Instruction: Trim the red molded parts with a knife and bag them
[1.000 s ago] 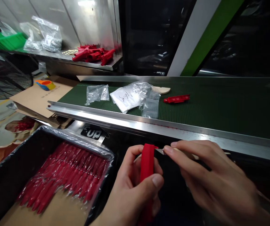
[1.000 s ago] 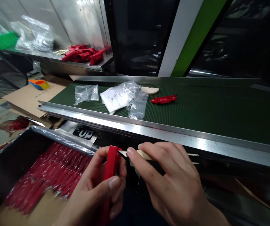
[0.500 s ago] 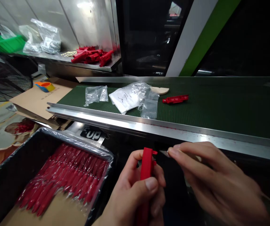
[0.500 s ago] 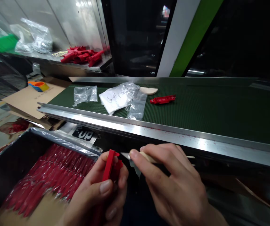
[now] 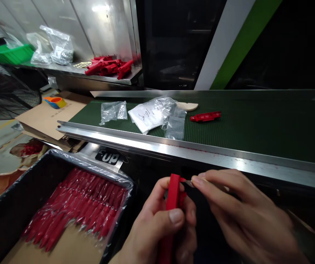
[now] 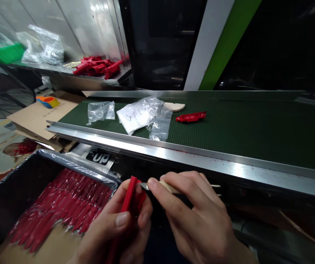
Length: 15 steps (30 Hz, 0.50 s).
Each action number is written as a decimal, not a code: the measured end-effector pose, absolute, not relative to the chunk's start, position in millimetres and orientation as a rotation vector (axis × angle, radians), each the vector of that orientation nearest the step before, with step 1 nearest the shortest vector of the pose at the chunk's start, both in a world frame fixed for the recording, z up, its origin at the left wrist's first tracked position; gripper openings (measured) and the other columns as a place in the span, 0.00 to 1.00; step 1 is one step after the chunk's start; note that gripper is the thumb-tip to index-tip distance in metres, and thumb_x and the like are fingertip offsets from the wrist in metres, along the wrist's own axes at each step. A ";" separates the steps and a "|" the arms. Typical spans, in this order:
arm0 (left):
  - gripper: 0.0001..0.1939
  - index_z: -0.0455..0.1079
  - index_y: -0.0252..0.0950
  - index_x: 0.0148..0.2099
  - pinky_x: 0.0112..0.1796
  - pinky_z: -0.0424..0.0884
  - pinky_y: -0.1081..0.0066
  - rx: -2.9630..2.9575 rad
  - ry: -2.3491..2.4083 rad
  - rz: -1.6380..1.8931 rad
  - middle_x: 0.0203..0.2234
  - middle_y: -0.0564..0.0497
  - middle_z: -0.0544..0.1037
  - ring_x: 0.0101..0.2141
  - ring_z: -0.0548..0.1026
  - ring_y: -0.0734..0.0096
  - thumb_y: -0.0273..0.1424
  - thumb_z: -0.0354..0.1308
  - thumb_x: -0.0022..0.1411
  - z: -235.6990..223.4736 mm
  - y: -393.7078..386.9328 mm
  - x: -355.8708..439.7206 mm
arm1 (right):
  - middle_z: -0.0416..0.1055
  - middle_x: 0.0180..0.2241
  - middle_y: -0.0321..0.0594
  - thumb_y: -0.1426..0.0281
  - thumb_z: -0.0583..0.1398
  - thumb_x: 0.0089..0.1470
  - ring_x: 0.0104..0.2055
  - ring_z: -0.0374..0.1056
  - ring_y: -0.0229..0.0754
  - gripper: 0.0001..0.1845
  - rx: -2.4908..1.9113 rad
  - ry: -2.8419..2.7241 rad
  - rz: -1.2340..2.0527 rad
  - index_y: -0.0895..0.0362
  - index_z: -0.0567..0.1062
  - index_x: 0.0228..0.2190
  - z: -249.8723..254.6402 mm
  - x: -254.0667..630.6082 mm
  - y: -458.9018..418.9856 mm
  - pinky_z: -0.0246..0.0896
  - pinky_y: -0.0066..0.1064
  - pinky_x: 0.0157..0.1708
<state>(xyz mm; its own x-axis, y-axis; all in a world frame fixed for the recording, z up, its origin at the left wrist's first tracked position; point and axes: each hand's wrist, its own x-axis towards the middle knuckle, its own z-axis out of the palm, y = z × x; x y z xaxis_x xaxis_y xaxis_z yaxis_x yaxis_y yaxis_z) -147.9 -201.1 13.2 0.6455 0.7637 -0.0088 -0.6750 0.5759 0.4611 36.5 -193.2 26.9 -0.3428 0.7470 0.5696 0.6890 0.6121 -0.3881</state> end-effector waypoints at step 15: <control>0.23 0.73 0.30 0.49 0.24 0.65 0.75 0.311 0.304 0.682 0.28 0.42 0.79 0.22 0.73 0.70 0.43 0.53 0.62 12.7 -200.0 -158.4 | 0.72 0.46 0.39 0.82 0.57 0.56 0.45 0.70 0.44 0.25 -1.048 -2.129 0.072 0.46 0.72 0.51 29.4 46.8 -197.6 0.69 0.37 0.40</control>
